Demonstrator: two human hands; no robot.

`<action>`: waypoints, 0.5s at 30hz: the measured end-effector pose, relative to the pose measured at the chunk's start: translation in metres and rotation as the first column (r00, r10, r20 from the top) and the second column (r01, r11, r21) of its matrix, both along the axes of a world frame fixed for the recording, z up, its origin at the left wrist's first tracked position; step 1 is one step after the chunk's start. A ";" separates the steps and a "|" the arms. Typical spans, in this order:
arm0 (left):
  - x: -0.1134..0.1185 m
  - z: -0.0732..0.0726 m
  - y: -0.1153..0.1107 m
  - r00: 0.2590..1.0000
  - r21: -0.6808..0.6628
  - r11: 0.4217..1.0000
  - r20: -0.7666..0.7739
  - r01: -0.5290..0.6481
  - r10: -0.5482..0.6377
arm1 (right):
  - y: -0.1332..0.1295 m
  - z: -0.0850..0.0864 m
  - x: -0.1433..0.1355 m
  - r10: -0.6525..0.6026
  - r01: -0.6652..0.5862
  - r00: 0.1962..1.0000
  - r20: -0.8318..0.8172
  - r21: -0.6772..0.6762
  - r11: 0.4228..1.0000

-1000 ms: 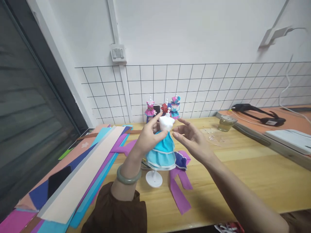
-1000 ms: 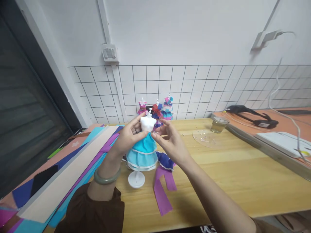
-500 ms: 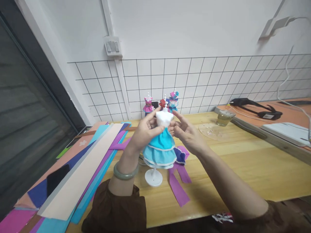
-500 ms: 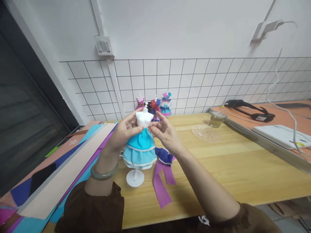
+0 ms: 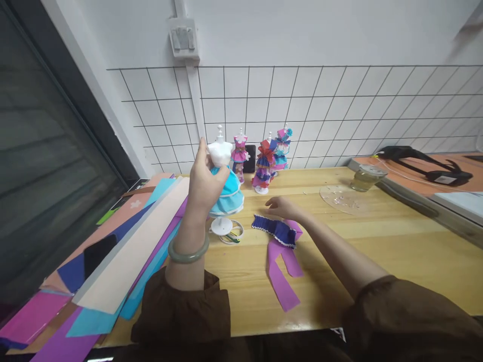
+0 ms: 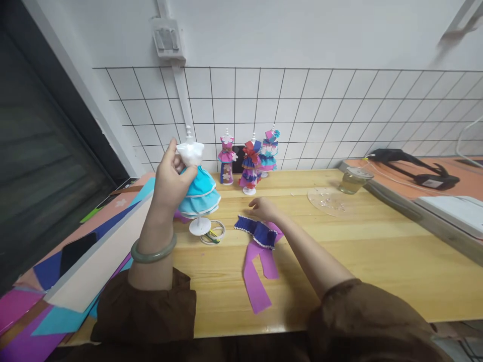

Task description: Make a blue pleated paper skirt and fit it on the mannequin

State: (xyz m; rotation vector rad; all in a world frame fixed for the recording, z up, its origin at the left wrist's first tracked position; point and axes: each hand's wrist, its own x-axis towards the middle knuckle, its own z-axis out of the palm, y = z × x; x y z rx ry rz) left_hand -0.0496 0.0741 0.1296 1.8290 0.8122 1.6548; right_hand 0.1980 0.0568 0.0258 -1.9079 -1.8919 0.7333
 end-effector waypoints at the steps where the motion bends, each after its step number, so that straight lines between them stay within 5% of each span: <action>1: 0.000 0.000 0.000 1.000 0.002 1.000 -0.011 -0.004 0.004 | 0.007 -0.002 -0.002 0.042 -0.041 0.999 0.032 -0.012 0.999; 9: 0.000 0.003 -0.006 0.998 -0.022 0.999 -0.042 -0.046 0.045 | 0.037 -0.007 -0.026 0.390 -0.374 0.897 0.211 -0.111 0.921; 15: 0.004 0.001 -0.007 0.999 -0.053 0.998 -0.036 -0.027 0.025 | 0.040 -0.010 -0.025 0.476 -0.455 0.828 0.295 -0.142 0.879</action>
